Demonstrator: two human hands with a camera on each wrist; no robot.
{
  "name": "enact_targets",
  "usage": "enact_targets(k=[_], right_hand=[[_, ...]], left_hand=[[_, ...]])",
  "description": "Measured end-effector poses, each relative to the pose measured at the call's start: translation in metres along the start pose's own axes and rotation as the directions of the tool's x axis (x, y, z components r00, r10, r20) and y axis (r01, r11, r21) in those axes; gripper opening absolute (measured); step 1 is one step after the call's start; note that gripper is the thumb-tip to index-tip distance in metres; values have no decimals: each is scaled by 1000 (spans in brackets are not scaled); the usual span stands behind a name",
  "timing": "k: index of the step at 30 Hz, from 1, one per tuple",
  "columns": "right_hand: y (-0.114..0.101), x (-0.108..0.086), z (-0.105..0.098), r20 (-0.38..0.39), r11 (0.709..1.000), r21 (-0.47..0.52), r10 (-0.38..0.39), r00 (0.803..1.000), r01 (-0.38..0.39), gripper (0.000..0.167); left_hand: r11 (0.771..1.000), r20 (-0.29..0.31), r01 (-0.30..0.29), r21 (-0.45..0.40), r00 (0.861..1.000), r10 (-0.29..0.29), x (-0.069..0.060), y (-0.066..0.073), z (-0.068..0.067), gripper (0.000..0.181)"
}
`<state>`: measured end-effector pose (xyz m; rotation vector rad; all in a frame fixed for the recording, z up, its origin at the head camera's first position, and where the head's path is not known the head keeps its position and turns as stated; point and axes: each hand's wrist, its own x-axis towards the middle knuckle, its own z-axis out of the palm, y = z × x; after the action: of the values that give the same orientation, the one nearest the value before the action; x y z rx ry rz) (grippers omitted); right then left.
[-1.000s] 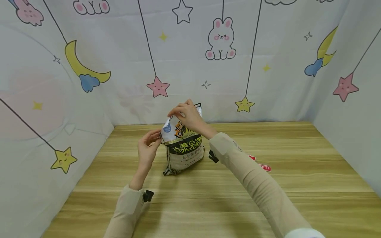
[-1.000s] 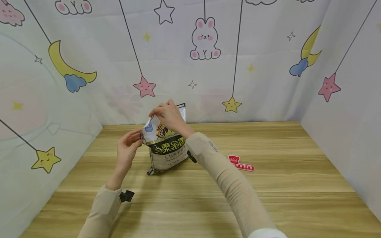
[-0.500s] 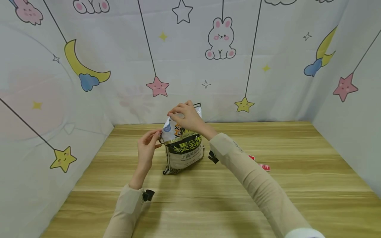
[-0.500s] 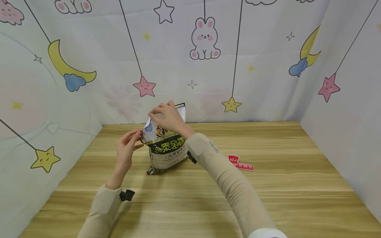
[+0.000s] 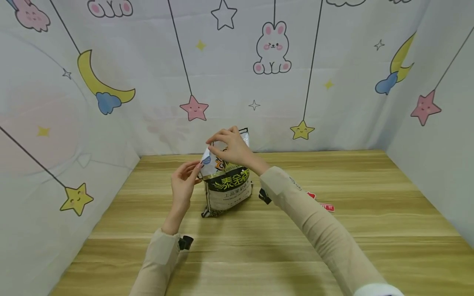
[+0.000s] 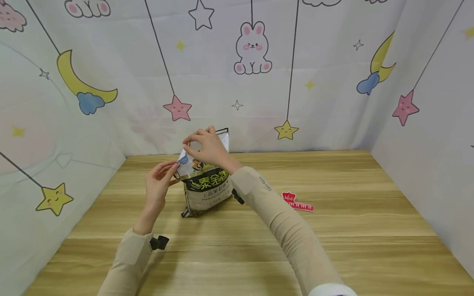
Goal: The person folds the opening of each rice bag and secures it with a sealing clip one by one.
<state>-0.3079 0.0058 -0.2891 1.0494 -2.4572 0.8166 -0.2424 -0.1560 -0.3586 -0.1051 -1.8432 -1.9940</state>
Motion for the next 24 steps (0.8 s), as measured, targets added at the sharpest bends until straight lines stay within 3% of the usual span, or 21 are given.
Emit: enact_targets(k=[11,24], right_hand=[[2,-2,1,-15,1000,14,-20,1000,21,23],[6,-4,4,-29,1000,-8,-8,1000,8,38]], left_hand=[[999,15,39,31,999,-39,1,-1,2,27],[999,-8,13,52,1000,-13,2,-10,3,23]])
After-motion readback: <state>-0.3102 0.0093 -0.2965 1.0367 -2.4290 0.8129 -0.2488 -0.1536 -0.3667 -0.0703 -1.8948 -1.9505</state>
